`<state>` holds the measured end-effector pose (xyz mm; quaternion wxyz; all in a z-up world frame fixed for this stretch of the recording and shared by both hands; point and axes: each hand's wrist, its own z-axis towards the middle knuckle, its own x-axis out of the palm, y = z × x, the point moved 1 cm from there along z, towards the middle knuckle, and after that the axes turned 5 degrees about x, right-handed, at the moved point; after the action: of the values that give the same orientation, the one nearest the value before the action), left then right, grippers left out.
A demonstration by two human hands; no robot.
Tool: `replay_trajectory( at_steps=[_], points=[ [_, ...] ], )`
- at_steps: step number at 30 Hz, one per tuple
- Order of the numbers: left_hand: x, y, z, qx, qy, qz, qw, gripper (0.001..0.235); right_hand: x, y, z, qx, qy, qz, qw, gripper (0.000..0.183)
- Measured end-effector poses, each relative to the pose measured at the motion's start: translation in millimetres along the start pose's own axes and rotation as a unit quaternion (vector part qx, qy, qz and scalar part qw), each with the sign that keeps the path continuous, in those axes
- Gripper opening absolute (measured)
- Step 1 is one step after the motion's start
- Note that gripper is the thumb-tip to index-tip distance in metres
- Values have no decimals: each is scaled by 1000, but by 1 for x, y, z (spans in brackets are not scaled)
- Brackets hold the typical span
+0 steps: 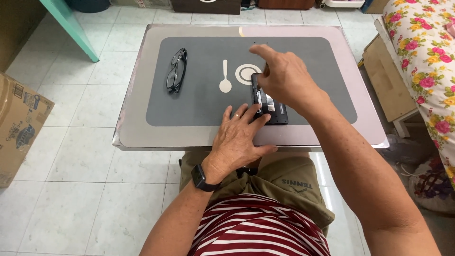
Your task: The person uses a small screwdriver to unscrew the back cover of a smartphone placed on a table. The person removes the screws and places them on the table mat.
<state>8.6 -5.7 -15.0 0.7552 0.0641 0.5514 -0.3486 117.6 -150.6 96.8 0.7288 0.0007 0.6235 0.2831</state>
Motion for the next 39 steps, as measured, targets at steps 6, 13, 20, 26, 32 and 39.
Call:
replay_trajectory(
  at_steps=[6, 13, 20, 26, 32, 39],
  points=[
    [2, 1, 0, -3, 7, -1, 1000, 81, 1, 6, -5, 2, -10, 27, 1000, 59],
    [-2, -2, 2, -11, 11, -11, 1000, 81, -3, -3, -9, 36, -11, 69, 997, 49],
    [-3, -2, 1, -10, 0, -12, 1000, 79, -8, -3, -17, 58, -16, 89, 994, 48],
    [-3, -2, 1, -11, 8, -11, 1000, 78, -14, -11, -20, 39, -58, 126, 990, 48],
    [-4, -2, 1, 2, -7, 0, 1000, 79, -13, -21, -23, 36, -63, 134, 988, 47],
    [-5, -3, 0, 2, -10, 1, 1000, 80, 1, -25, -20, 43, -53, 134, 989, 49]
  ],
)
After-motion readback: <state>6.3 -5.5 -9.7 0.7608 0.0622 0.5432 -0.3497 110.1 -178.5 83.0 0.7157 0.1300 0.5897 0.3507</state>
